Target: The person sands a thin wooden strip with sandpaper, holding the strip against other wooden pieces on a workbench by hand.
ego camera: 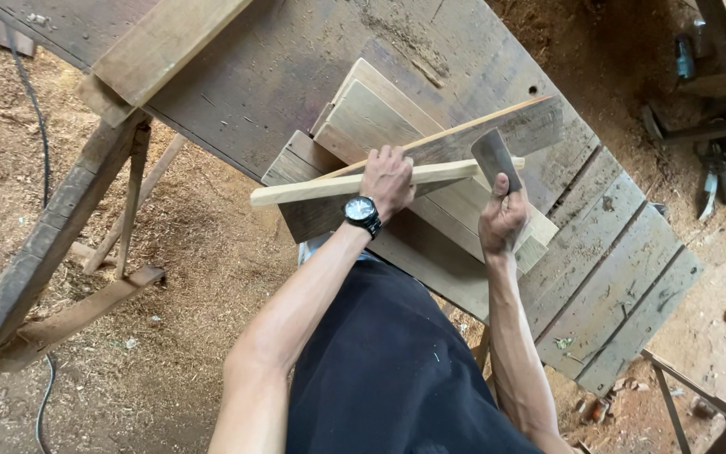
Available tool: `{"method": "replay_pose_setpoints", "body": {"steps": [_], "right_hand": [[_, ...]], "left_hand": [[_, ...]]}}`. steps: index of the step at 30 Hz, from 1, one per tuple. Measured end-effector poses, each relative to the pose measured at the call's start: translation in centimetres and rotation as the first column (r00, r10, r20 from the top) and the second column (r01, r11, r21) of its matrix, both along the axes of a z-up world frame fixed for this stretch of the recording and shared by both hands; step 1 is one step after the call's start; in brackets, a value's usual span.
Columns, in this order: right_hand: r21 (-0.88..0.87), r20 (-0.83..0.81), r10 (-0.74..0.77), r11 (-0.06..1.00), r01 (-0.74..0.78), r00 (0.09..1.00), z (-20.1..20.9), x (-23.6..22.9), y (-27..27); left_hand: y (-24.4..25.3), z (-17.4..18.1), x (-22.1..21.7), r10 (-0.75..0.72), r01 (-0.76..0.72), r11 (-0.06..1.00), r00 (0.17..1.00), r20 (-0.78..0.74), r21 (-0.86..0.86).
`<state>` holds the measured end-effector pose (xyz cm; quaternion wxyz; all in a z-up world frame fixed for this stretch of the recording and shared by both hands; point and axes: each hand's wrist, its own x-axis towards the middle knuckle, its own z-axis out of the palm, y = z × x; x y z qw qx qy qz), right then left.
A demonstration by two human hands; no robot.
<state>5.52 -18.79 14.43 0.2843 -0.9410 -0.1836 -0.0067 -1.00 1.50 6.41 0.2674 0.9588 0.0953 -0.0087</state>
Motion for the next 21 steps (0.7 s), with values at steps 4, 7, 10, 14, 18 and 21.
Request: {"method": "replay_pose_setpoints", "body": {"steps": [4,7,10,14,18,21], "right_hand": [[-0.128,0.078,0.289,0.952,-0.278,0.954,1.0,0.9,1.8],[-0.21,0.092,0.608,0.786,-0.582,0.788,0.4,0.8,4.3],[-0.241,0.114,0.63,0.768,-0.593,0.769,-0.1,0.2,4.6],[-0.261,0.073,0.647,0.747,-0.612,0.759,-1.2,-0.7,2.4],[-0.356,0.119,0.631,0.748,-0.56,0.767,-1.9,0.6,1.0],[-0.358,0.142,0.451,0.853,-0.379,0.881,-1.5,2.6,0.7]], "left_hand": [[0.5,0.1,-0.8,0.059,-0.059,0.998,0.996,0.067,-0.014],[0.3,-0.8,-1.1,0.045,-0.043,0.999,0.987,0.155,-0.02],[-0.1,-1.9,-1.1,0.037,-0.042,0.999,0.973,0.227,0.013],[-1.0,-3.1,-2.0,0.056,-0.069,0.997,0.955,0.292,0.033],[-0.8,-3.8,-1.0,0.041,-0.046,0.999,0.976,0.215,0.018],[-0.8,-3.7,-0.8,0.02,-0.034,0.997,0.982,0.189,0.071]]}}
